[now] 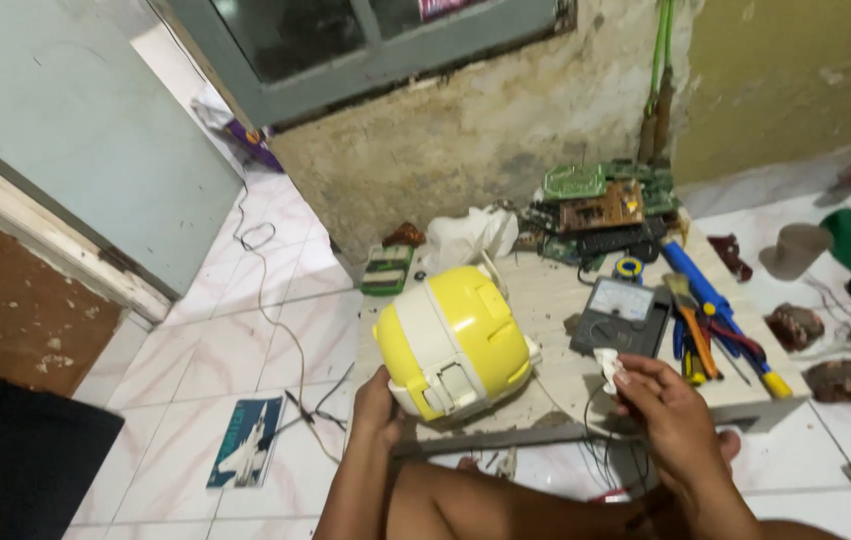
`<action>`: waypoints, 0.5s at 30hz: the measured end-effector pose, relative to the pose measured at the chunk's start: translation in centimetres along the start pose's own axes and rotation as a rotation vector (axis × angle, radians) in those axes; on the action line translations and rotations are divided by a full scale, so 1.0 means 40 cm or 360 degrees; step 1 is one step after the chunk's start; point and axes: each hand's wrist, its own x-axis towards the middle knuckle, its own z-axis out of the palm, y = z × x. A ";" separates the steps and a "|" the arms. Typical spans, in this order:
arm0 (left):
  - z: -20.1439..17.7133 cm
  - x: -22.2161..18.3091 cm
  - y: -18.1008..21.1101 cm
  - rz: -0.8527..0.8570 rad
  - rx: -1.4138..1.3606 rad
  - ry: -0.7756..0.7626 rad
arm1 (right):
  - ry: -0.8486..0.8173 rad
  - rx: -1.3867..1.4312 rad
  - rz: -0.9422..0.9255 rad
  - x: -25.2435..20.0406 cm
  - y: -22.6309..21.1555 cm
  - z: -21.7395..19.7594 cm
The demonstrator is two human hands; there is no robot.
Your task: Cleaning the exterior of a rice cooker with a cloth and then opening the lid to inspect the interior
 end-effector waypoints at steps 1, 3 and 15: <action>0.003 0.015 0.007 0.0022 -0.0014 -0.0014 | -0.0009 0.0009 -0.0027 0.004 0.006 -0.008; 0.013 0.047 0.017 0.0184 -0.0086 -0.0094 | 0.0020 0.0079 -0.0031 0.020 0.015 -0.026; 0.194 -0.046 0.270 0.0769 0.1530 -0.0613 | 0.0236 0.0075 0.0050 0.039 -0.018 -0.004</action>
